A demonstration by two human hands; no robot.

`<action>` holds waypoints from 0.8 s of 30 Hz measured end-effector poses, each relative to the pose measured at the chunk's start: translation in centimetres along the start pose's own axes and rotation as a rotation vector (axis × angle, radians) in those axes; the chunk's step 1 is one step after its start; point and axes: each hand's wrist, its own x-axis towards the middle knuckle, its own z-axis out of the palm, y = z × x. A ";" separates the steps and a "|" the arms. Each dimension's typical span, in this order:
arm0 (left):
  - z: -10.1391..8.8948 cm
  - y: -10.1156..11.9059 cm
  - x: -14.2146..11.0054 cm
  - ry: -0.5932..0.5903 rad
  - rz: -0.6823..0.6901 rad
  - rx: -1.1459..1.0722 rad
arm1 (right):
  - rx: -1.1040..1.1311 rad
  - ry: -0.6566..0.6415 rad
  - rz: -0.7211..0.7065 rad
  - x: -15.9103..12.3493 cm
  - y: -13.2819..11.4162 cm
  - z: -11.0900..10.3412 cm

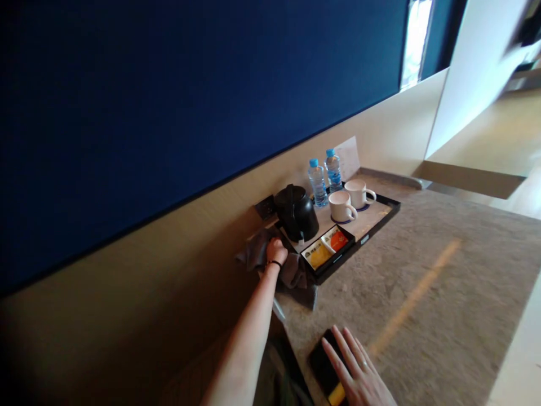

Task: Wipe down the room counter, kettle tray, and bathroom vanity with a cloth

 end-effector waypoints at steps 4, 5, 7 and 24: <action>-2.8 0.5 0.3 0.070 -0.042 -0.167 | 0.303 -0.223 0.012 0.5 0.4 -3.0; -3.1 1.0 0.1 0.106 -0.050 -0.214 | 0.353 -0.260 0.014 0.6 0.7 -3.9; -2.3 2.4 -1.2 0.162 -0.079 -0.293 | 0.416 -0.303 -0.002 0.5 1.7 -5.4; 2.4 18.4 -12.8 0.515 -0.315 -0.118 | -0.025 0.441 -0.223 -7.9 29.6 -15.4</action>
